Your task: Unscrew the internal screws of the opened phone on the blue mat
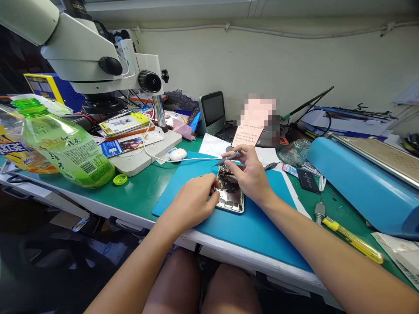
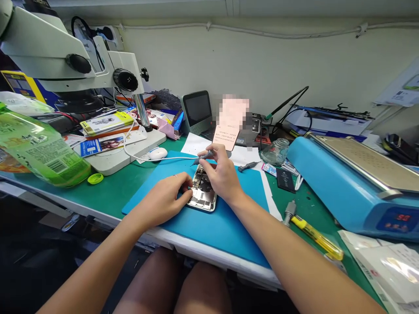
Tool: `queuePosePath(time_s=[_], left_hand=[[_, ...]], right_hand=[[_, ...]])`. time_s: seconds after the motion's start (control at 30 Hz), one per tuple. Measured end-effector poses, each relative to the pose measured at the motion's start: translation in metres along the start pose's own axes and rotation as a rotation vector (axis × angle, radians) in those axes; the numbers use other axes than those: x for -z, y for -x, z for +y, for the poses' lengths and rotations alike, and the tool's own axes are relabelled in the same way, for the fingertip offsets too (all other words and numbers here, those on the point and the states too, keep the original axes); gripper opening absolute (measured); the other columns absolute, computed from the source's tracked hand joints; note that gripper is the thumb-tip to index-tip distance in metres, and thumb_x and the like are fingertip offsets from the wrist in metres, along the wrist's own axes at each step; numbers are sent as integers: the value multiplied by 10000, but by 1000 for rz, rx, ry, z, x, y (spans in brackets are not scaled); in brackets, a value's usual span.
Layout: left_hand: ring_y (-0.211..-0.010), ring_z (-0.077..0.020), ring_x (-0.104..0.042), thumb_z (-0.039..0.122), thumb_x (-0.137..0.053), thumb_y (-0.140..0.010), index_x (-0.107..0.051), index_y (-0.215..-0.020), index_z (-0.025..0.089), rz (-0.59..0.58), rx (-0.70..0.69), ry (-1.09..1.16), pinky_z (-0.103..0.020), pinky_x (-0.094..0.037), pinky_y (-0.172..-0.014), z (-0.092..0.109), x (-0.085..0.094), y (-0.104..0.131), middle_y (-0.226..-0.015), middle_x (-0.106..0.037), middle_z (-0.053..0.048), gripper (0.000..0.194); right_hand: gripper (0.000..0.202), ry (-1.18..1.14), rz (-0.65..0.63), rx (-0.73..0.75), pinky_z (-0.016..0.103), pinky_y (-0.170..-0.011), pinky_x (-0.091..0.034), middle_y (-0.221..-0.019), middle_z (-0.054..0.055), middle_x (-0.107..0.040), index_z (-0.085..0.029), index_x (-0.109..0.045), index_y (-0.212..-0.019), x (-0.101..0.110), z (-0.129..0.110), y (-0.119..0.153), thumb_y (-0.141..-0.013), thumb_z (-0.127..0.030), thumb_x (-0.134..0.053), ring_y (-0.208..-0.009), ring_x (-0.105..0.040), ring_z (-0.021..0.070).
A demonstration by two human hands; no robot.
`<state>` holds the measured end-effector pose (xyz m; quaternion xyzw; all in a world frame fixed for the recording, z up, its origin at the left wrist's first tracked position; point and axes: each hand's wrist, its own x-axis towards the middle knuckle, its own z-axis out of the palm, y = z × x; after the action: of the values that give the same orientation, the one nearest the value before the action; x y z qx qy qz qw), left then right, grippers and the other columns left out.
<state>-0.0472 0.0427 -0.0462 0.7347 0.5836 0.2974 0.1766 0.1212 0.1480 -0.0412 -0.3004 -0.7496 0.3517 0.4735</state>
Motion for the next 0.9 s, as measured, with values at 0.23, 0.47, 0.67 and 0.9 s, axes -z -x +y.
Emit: queuePosePath(time_s=[0.23, 0.47, 0.67, 0.9], left_hand=[[-893, -258, -675, 186, -527, -997, -555, -977, 245, -7, -1, -8, -358, -445, -742, 0, 0, 1, -948, -720, -32, 68], [-921, -257, -670, 176, -523, -1014, -570, -991, 234, -8, -20, -24, -358, -439, -766, 0, 0, 3, -971, -719, -29, 77], [-900, -241, -655, 169, -529, -1013, -573, -981, 229, -1, -34, -30, -347, -432, -758, 0, -1, 4, -958, -701, -20, 81], [-891, -242, -644, 165, -532, -1014, -575, -972, 229, 3, -47, -33, -345, -418, -752, 1, 0, 4, -929, -689, -16, 87]], right_hand=[[270, -7, -11, 15, 426, -892, -646, -1119, 47, -760, -296, -468, -1128, -1, -1, 0, -950, -313, -669, -1062, -755, 224], [243, 11, -1, 43, 420, -891, -647, -1104, 45, -762, -295, -474, -1112, -1, 3, 0, -950, -292, -655, -1089, -755, 225], [240, 31, -8, 45, 430, -893, -643, -1103, 41, -771, -297, -486, -1122, 0, 4, 0, -954, -276, -655, -1095, -756, 236], [238, 34, -5, 45, 430, -891, -640, -1108, 41, -771, -298, -481, -1120, -1, 4, -1, -955, -283, -652, -1083, -759, 233]])
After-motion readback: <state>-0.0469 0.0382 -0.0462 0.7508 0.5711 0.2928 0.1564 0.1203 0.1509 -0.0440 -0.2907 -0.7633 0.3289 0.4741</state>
